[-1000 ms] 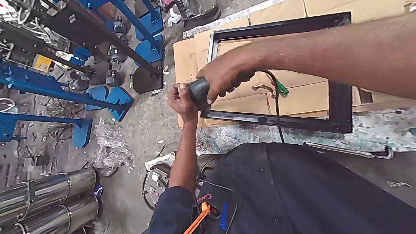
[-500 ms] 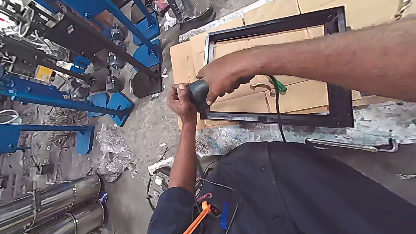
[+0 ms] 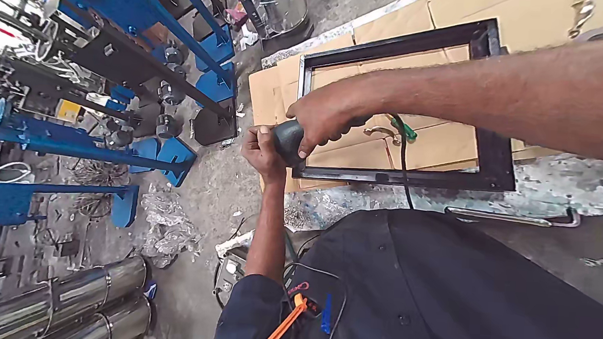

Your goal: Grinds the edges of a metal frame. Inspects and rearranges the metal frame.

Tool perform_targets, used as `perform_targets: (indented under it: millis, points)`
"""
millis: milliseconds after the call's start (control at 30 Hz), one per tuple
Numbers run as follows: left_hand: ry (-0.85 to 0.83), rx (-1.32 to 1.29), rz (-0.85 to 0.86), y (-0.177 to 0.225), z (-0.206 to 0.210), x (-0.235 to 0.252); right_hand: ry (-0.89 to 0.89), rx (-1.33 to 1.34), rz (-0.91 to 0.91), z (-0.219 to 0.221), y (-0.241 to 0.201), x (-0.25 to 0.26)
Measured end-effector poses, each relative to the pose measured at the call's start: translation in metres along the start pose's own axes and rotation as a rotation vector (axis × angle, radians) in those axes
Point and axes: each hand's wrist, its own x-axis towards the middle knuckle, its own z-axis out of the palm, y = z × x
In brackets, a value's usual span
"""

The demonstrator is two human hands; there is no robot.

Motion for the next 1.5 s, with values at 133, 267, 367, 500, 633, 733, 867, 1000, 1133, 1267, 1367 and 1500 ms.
perform_targets:
  millis: [133, 267, 367, 500, 633, 733, 867, 1000, 1133, 1267, 1367, 1500]
  points:
    - [-0.043, 0.118, -0.041, 0.012, -0.002, -0.008, -0.009, 0.002, 0.009, -0.002, -0.001, 0.0]
    - [-0.014, 0.034, -0.026, 0.013, 0.002, 0.005, -0.011, 0.015, 0.012, -0.008, -0.005, -0.005]
    - [-0.012, -0.011, -0.042, 0.02, 0.004, 0.017, 0.016, -0.021, 0.072, -0.019, -0.017, -0.017]
    - [-0.021, -0.06, -0.015, 0.027, 0.013, 0.045, 0.125, -0.07, 0.096, -0.046, -0.03, -0.032]
    - [-0.055, -0.118, 0.062, 0.022, 0.026, 0.081, 0.186, -0.029, 0.088, -0.075, -0.028, -0.031]
    - [-0.091, -0.147, 0.088, 0.011, 0.037, 0.096, 0.189, -0.001, 0.101, -0.085, -0.011, -0.025]
    - [-0.115, -0.152, 0.067, -0.015, 0.051, 0.1, 0.208, -0.034, 0.136, -0.084, 0.01, -0.011]
    - [-0.126, -0.141, 0.072, -0.046, 0.063, 0.108, 0.256, -0.113, 0.149, -0.088, 0.026, 0.003]
    - [-0.134, -0.115, 0.041, -0.067, 0.072, 0.112, 0.255, -0.11, 0.15, -0.091, 0.047, 0.017]
    - [-0.134, -0.119, 0.017, -0.08, 0.079, 0.112, 0.237, -0.112, 0.139, -0.094, 0.061, 0.022]
    - [-0.136, -0.114, 0.011, -0.085, 0.083, 0.112, 0.232, -0.107, 0.131, -0.096, 0.069, 0.026]
    - [-0.151, -0.102, 0.026, -0.091, 0.085, 0.115, 0.24, -0.091, 0.135, -0.098, 0.075, 0.031]
